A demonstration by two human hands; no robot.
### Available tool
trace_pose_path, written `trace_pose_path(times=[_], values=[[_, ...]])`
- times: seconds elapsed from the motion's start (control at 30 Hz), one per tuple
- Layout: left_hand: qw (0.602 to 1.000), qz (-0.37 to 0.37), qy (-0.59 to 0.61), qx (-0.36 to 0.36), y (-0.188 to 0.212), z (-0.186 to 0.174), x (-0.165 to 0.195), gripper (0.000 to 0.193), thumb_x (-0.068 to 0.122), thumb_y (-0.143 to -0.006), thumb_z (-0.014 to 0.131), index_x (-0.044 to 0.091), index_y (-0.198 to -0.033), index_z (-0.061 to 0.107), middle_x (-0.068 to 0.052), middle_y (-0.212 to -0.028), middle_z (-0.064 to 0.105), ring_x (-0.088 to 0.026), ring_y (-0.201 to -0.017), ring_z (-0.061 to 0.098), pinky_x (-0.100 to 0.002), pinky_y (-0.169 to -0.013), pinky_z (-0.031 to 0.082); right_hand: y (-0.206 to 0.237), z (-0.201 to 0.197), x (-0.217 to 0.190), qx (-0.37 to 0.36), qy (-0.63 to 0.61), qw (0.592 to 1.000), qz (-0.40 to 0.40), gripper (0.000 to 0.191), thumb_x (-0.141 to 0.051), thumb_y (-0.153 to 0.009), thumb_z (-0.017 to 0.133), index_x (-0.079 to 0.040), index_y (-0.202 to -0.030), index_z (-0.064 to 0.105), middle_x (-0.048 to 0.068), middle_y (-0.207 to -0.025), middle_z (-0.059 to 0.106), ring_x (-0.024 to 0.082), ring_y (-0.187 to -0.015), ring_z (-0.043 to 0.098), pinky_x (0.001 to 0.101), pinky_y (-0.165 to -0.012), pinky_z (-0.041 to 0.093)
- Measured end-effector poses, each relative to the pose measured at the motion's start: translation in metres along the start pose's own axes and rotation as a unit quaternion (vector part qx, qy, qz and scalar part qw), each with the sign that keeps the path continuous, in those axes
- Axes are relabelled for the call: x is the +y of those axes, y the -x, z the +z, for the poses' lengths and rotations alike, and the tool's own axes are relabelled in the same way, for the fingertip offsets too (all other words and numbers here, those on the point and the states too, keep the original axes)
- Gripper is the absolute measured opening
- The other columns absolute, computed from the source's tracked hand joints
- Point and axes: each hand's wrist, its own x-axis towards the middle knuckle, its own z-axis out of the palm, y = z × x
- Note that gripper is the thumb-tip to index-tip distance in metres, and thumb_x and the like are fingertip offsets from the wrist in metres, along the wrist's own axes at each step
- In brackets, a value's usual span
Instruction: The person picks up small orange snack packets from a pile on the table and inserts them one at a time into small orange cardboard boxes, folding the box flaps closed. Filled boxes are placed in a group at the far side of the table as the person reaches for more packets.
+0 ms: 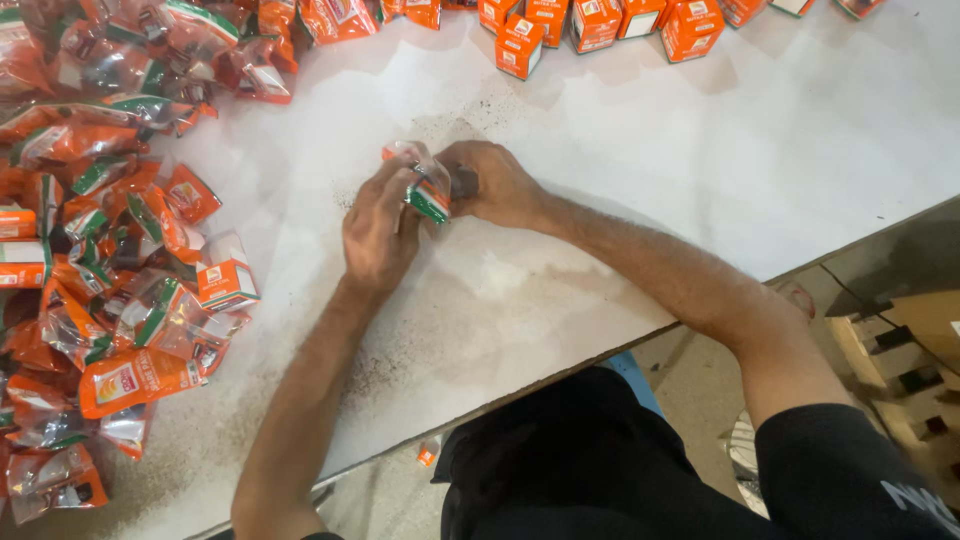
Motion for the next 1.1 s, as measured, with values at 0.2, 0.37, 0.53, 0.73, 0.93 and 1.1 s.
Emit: trace_pose_path(times=[0.2, 0.37, 0.53, 0.73, 0.93, 1.1], values=[[0.982, -0.081, -0.114, -0.124, 0.006, 0.006, 0.000, 0.055, 0.010, -0.081, 0.084, 0.002, -0.134, 0.069, -0.016, -0.141, 0.062, -0.041, -0.151, 0.032, -0.064, -0.125, 0.028, 0.003, 0.002, 0.002, -0.006, -0.010, 1.000, -0.001, 0.059, -0.011, -0.068, 0.087, -0.004, -0.122, 0.064, 0.014, -0.113, 0.070, 0.033, -0.107, 0.068, 0.0431, -0.093, 0.054], [0.983, -0.121, -0.124, -0.064, 0.005, 0.018, -0.014, 0.028, 0.011, -0.090, 0.074, 0.009, -0.117, 0.078, -0.034, -0.161, 0.027, -0.052, -0.152, 0.018, -0.063, -0.123, 0.024, 0.005, 0.004, -0.003, 0.003, 0.036, 0.999, -0.023, 0.067, -0.020, -0.074, 0.092, -0.003, -0.130, 0.059, 0.016, -0.118, 0.066, 0.040, -0.114, 0.061, 0.0490, -0.098, 0.047], [0.951, -0.306, 0.028, -0.038, -0.005, 0.033, -0.020, 0.026, 0.014, -0.088, 0.075, 0.006, -0.112, 0.077, -0.030, -0.161, 0.030, -0.044, -0.143, 0.030, -0.054, -0.119, 0.032, 0.003, 0.001, -0.011, -0.016, 0.055, 0.998, -0.005, 0.067, -0.019, -0.074, 0.090, -0.004, -0.132, 0.058, 0.016, -0.118, 0.066, 0.039, -0.113, 0.061, 0.0487, -0.098, 0.049], [0.861, -0.471, 0.188, 0.032, -0.013, 0.040, -0.014, 0.060, 0.008, -0.076, 0.075, 0.001, -0.130, 0.049, -0.020, -0.127, 0.049, -0.024, -0.090, 0.065, -0.037, -0.071, 0.059, 0.005, 0.003, -0.014, -0.010, 0.047, 0.999, -0.015, 0.063, -0.016, -0.079, 0.089, -0.005, -0.132, 0.057, 0.017, -0.123, 0.066, 0.041, -0.117, 0.060, 0.0489, -0.098, 0.050], [0.845, -0.501, 0.176, -0.065, -0.020, 0.037, -0.031, 0.025, 0.006, -0.080, 0.075, -0.003, -0.102, 0.068, -0.005, -0.089, 0.071, -0.015, -0.080, 0.069, -0.031, -0.069, 0.058, 0.010, 0.006, -0.013, 0.002, -0.030, 0.999, 0.029, 0.076, -0.012, -0.083, 0.081, -0.004, -0.147, 0.040, 0.016, -0.132, 0.063, 0.037, -0.119, 0.062, 0.0454, -0.097, 0.052], [0.868, -0.445, 0.210, -0.058, -0.019, 0.026, -0.029, 0.026, 0.009, -0.083, 0.072, 0.000, -0.106, 0.065, -0.004, -0.091, 0.071, -0.012, -0.081, 0.067, -0.030, -0.071, 0.056, 0.013, 0.010, -0.012, -0.007, 0.082, 0.996, -0.021, 0.062, -0.006, -0.085, 0.081, -0.011, -0.141, 0.055, 0.011, -0.125, 0.068, 0.035, -0.117, 0.065, 0.0465, -0.100, 0.052]])
